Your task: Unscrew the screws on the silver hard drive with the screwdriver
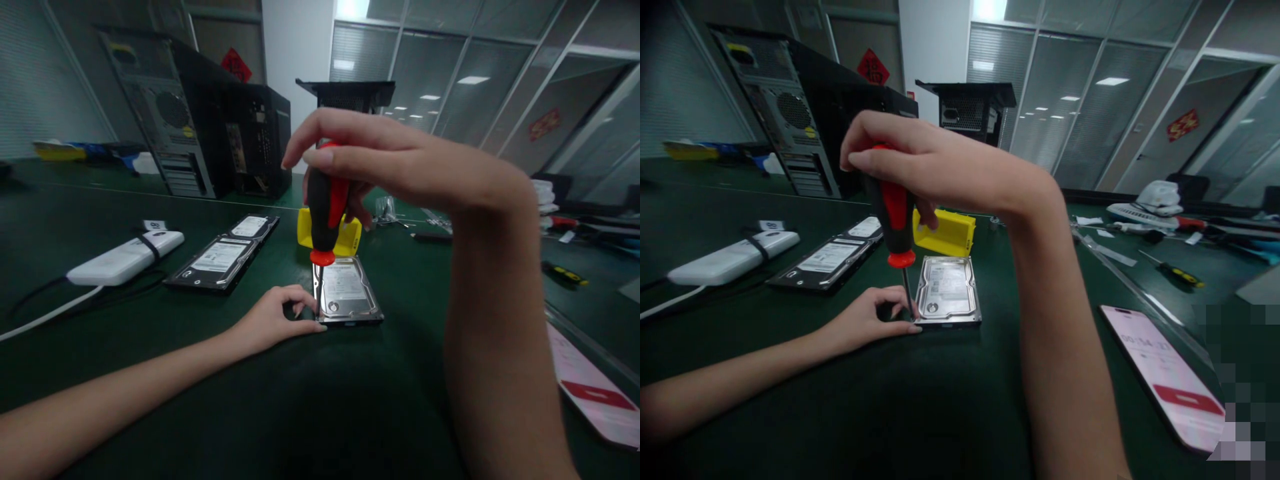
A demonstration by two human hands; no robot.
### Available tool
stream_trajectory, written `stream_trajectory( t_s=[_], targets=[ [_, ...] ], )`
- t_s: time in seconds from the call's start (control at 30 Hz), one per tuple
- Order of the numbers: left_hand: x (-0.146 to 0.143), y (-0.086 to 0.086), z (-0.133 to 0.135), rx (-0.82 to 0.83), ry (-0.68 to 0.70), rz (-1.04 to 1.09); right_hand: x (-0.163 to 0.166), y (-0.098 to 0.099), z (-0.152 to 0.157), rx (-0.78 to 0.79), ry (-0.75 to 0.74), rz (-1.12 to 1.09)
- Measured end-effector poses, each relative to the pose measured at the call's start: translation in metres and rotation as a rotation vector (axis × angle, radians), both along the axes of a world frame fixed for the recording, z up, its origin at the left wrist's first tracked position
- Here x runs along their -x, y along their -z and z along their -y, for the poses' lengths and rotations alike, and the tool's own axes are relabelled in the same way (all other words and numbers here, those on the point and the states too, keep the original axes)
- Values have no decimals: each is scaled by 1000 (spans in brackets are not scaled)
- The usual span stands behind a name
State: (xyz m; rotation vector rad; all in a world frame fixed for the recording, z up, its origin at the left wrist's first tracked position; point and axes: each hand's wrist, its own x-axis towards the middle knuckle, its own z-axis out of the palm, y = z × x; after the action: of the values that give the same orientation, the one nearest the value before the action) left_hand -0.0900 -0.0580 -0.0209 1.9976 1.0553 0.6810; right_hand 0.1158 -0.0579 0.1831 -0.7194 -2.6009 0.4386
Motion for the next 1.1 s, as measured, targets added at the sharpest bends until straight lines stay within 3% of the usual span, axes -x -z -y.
stream_trajectory(
  t_s=[0.17, 0.57, 1.1],
  targets=[
    [1, 0, 1, 7, -2, -18, 6, 3, -1, -34, -51, 16],
    [1, -2, 1, 4, 17, -31, 6, 2, -1, -19, 50, -6],
    [0, 0, 2, 9, 11, -17, 8, 1, 1, 5, -53, -21]
  ],
)
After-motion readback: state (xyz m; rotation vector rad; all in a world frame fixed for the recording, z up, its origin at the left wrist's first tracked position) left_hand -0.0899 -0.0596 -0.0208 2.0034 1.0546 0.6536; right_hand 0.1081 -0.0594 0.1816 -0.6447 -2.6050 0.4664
